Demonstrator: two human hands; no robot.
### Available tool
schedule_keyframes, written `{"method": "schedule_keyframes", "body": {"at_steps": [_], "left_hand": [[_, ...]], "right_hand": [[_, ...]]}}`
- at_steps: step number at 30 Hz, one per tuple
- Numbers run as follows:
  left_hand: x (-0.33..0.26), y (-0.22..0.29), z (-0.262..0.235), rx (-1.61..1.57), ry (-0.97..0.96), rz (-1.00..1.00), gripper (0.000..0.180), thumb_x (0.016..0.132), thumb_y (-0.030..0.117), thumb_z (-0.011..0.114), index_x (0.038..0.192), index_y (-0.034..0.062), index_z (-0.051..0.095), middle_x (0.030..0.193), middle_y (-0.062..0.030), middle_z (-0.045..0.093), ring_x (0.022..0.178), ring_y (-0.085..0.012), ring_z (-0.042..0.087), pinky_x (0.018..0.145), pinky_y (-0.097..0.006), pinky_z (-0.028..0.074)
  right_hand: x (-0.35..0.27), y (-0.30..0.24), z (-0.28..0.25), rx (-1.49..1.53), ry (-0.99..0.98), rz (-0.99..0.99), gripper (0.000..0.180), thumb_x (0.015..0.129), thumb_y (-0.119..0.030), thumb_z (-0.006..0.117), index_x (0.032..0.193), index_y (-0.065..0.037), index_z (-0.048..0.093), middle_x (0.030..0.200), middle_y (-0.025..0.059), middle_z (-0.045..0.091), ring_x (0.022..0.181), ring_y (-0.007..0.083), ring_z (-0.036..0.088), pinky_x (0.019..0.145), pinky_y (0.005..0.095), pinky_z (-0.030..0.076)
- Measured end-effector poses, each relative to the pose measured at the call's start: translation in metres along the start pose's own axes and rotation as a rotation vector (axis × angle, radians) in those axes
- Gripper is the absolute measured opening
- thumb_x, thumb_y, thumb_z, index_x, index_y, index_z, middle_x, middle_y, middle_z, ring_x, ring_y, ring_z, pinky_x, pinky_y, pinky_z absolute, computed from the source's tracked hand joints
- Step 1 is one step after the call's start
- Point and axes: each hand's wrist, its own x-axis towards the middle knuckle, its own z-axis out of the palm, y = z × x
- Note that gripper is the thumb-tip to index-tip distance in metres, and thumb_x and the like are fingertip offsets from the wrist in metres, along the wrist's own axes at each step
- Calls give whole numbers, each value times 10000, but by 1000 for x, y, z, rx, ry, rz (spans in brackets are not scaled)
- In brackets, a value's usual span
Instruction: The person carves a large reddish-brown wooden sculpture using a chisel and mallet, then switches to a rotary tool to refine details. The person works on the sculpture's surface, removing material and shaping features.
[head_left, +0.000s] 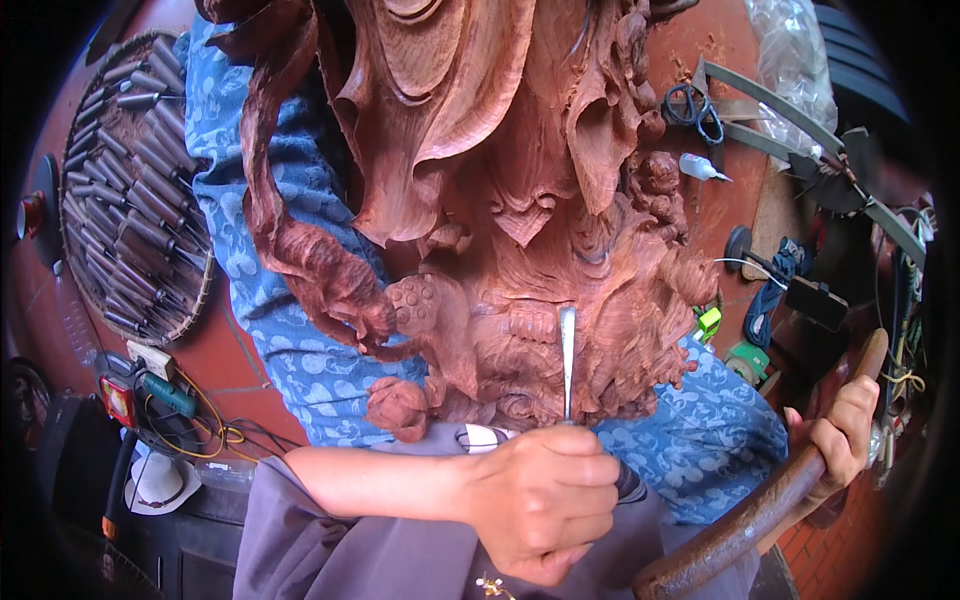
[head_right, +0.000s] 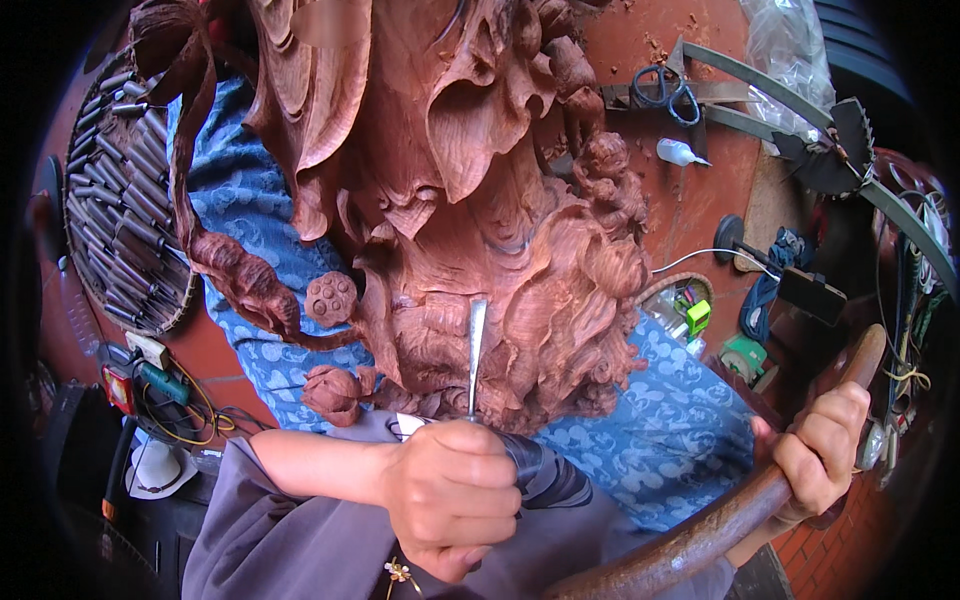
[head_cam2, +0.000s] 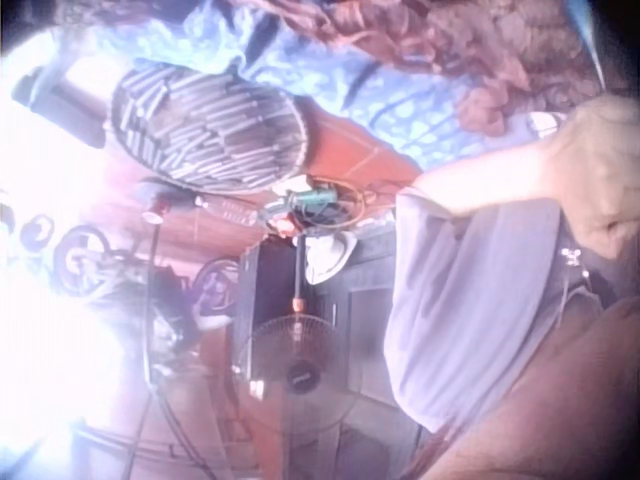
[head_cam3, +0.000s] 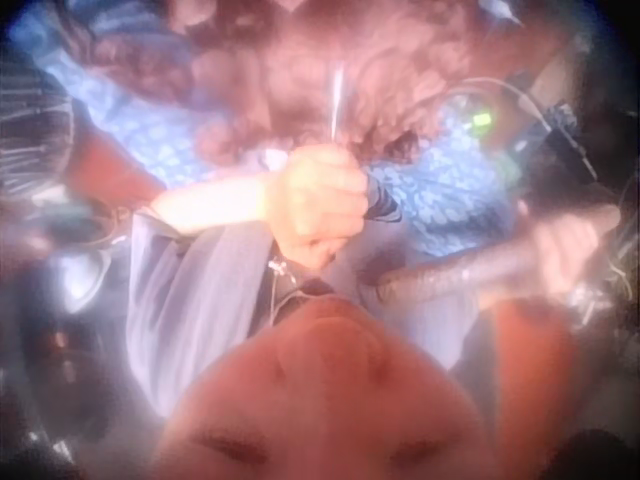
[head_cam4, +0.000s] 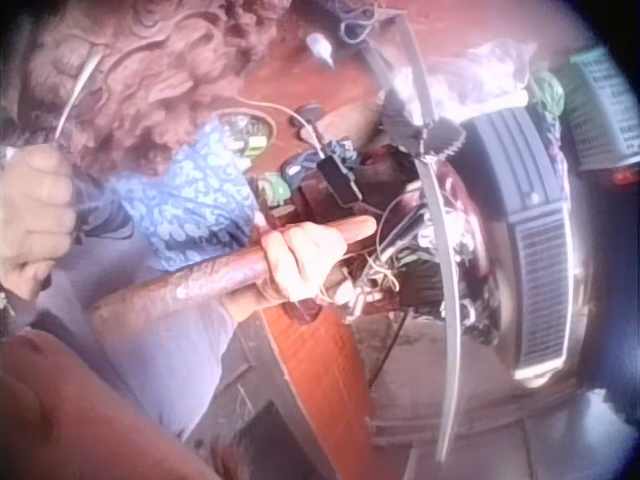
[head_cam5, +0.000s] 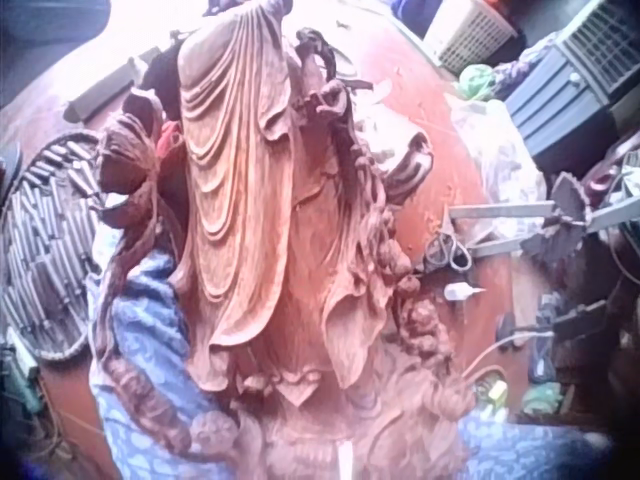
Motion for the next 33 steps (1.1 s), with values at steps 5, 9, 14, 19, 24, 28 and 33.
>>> {"method": "schedule_keyframes", "body": {"at_steps": [5,9,14,19,24,28,33], "left_hand": [[-6,0,-7,5,-68,-39,186,662,256,503,630,78,546,678,-55,511,663,-218,522,588,-341,407],[-9,2,-9,54,-199,-51,171,676,231,511,647,69,559,693,-65,518,688,-217,532,600,-332,413],[5,12,-20,50,-236,-27,210,759,258,525,667,74,571,696,-56,519,708,-219,543,649,-321,439],[13,34,-27,238,-16,141,288,837,249,490,592,98,498,623,-33,451,586,-180,488,544,-306,352],[10,28,-6,93,-47,51,335,856,285,553,587,104,467,617,-32,410,571,-169,444,495,-295,312],[15,23,17,21,8,41,353,849,360,594,629,112,473,661,-40,416,629,-180,459,542,-299,353],[22,24,31,-94,24,15,316,853,362,583,649,131,512,676,-45,438,643,-201,468,611,-303,421]], "right_hand": [[0,-2,-1,-3,-13,2,315,643,-136,787,752,-70,498,679,39,446,603,218,447,587,380,361],[0,-8,-1,-20,-28,35,301,635,-145,786,723,-70,508,664,38,450,608,222,461,592,379,369],[-2,-9,2,-25,-9,57,291,615,-165,783,691,-69,519,657,40,444,608,227,465,596,382,374],[-2,-5,0,-7,-24,76,297,585,-184,778,691,-77,522,655,35,454,615,228,471,605,388,377],[1,-4,-4,-23,-86,51,308,569,-189,781,682,-102,507,657,20,507,644,214,507,707,417,420],[0,-5,-6,-3,-54,39,322,560,-183,788,678,-112,497,659,10,528,654,197,520,782,441,429],[0,-5,-7,-22,-41,1,325,563,-174,793,701,-105,507,655,14,524,644,197,512,778,445,423]]}}
